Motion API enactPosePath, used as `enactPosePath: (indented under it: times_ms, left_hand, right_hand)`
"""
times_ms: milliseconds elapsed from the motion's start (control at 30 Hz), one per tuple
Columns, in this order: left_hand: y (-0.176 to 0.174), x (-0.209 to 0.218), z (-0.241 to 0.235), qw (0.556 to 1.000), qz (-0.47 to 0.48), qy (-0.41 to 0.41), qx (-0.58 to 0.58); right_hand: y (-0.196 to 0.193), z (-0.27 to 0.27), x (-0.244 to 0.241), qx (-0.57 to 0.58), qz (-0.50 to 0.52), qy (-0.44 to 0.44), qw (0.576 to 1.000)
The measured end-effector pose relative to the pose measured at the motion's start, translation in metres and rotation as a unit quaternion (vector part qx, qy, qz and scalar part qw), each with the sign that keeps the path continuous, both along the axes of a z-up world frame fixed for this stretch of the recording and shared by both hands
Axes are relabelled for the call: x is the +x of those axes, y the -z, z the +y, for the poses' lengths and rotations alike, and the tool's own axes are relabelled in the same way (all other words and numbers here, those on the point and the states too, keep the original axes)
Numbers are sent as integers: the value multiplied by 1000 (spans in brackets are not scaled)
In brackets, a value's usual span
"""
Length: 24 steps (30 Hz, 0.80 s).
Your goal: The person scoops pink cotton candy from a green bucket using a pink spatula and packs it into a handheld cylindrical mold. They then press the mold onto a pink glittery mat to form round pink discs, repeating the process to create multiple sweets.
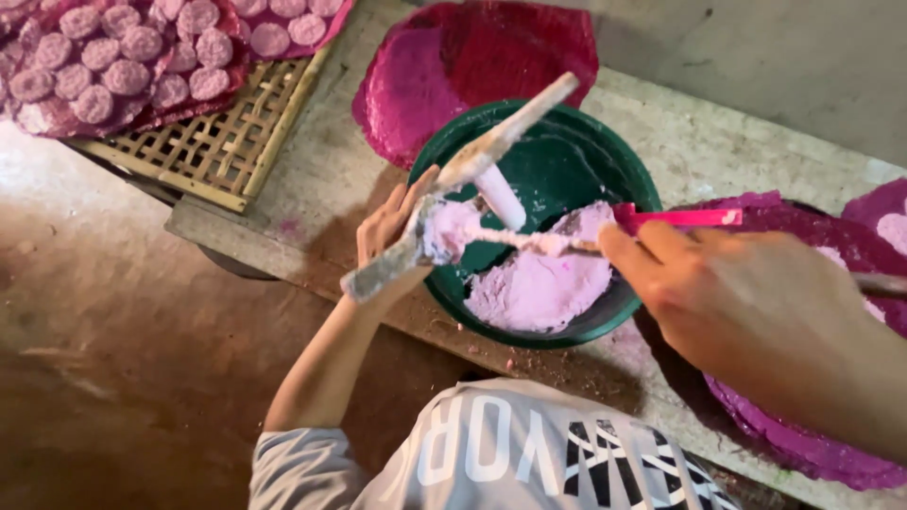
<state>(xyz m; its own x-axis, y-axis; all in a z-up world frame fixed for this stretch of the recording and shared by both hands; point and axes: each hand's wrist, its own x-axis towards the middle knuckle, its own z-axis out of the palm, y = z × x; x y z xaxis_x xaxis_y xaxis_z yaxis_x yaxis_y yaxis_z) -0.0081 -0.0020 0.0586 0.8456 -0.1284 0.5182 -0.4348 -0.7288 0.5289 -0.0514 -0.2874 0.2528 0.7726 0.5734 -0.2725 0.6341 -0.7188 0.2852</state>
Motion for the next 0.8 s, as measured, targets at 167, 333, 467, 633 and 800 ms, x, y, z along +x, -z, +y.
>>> enactPosePath:
  times_ms: [167,333,467,633,800]
  left_hand:
    - [3,6,-32,998,-26,54,9]
    - [12,7,-38,986,115,58,-101]
    - [21,27,-6,870,181,121,-442]
    - [26,29,-27,964,45,10,-261]
    - [16,37,-32,980,-115,-158,-27]
  right_hand:
    - [50,27,16,-3,-92,-121,988]
    - [84,24,13,26,-76,-137,987]
    - [39,-9,-6,148,-55,-7,987]
    - [92,9,20,429,-56,52,900]
    - [208,16,11,593,122,94,791]
